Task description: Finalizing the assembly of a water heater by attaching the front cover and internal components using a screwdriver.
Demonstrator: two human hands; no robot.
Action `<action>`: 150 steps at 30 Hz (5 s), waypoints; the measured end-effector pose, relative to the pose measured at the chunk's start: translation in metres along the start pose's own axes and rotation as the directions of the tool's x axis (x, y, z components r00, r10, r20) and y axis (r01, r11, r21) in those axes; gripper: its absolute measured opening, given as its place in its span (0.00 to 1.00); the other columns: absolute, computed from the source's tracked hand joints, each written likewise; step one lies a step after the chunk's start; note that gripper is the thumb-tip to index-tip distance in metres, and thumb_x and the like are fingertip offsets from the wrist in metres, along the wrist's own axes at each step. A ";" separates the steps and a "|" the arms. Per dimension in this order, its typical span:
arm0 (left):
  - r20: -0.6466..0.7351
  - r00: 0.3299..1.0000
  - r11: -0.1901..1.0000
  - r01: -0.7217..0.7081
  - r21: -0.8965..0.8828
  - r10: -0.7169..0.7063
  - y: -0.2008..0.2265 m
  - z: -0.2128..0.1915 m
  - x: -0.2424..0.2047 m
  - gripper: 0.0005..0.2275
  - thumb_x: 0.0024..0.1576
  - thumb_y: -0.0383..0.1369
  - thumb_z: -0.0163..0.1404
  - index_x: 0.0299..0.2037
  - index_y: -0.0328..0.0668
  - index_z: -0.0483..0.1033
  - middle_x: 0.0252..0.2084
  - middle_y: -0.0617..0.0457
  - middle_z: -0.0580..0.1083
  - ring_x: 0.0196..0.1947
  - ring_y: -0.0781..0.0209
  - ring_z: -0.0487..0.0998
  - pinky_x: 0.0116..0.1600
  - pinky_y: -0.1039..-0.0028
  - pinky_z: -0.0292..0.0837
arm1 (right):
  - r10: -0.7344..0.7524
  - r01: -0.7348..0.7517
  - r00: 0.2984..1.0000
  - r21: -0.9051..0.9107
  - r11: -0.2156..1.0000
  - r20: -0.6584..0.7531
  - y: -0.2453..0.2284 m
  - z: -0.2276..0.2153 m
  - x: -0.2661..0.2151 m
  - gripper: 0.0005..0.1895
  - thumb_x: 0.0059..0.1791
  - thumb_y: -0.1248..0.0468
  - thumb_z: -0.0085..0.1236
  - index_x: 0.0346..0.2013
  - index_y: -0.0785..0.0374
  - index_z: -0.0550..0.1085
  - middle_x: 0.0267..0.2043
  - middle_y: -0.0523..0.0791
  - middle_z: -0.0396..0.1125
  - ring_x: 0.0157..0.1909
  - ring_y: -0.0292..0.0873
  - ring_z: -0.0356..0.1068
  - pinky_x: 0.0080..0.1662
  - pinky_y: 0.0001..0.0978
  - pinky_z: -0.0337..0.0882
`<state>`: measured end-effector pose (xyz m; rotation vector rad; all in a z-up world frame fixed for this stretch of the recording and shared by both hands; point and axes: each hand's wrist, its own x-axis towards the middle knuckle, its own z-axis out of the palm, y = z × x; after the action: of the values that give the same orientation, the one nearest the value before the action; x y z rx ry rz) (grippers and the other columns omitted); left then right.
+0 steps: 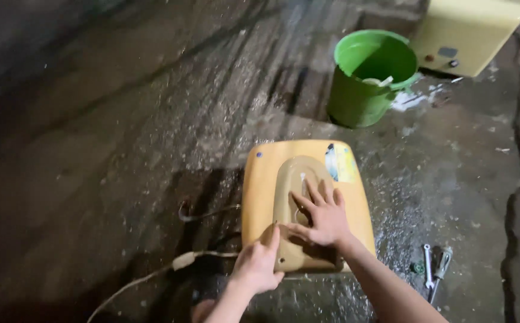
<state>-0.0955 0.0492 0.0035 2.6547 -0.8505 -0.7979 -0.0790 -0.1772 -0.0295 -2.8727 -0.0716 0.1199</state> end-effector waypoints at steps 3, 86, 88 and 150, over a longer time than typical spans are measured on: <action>0.092 0.994 0.998 0.061 -0.031 -0.058 0.004 -0.004 -0.003 0.52 0.56 0.45 0.64 0.78 0.47 0.31 0.56 0.26 0.67 0.53 0.36 0.74 0.57 0.55 0.77 | -0.096 0.109 0.991 0.140 0.984 -0.095 0.034 0.002 -0.008 0.43 0.43 0.28 0.45 0.69 0.38 0.66 0.79 0.44 0.46 0.80 0.57 0.40 0.70 0.60 0.44; -0.642 0.637 0.893 -0.407 0.190 0.427 -0.001 0.057 0.064 0.39 0.39 0.65 0.63 0.50 0.40 0.76 0.22 0.44 0.75 0.26 0.44 0.75 0.40 0.56 0.66 | 0.078 -0.076 0.996 -0.065 0.995 0.035 0.020 -0.001 0.042 0.44 0.52 0.30 0.23 0.78 0.48 0.44 0.81 0.54 0.31 0.81 0.55 0.28 0.72 0.51 0.33; -0.626 0.554 0.832 -0.431 0.349 0.549 -0.017 0.077 0.079 0.44 0.41 0.63 0.60 0.60 0.33 0.74 0.40 0.45 0.81 0.29 0.48 0.79 0.39 0.56 0.67 | -0.190 0.161 0.972 -0.197 0.967 -0.140 0.049 0.011 0.057 0.38 0.55 0.36 0.26 0.75 0.50 0.55 0.79 0.48 0.47 0.77 0.59 0.45 0.65 0.52 0.56; -0.852 0.474 0.971 -0.023 0.239 0.221 0.060 0.070 0.083 0.14 0.57 0.39 0.55 0.19 0.56 0.70 0.16 0.56 0.70 0.19 0.55 0.72 0.26 0.64 0.66 | 0.812 -0.823 0.564 0.017 0.568 0.148 0.410 0.093 -0.202 0.15 0.52 0.55 0.51 0.41 0.59 0.81 0.40 0.48 0.79 0.43 0.49 0.79 0.48 0.41 0.76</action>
<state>-0.1063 -0.0525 -0.0663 2.5547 -0.7866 0.7489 -0.2726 -0.5605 -0.2125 -2.5391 1.2435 0.4624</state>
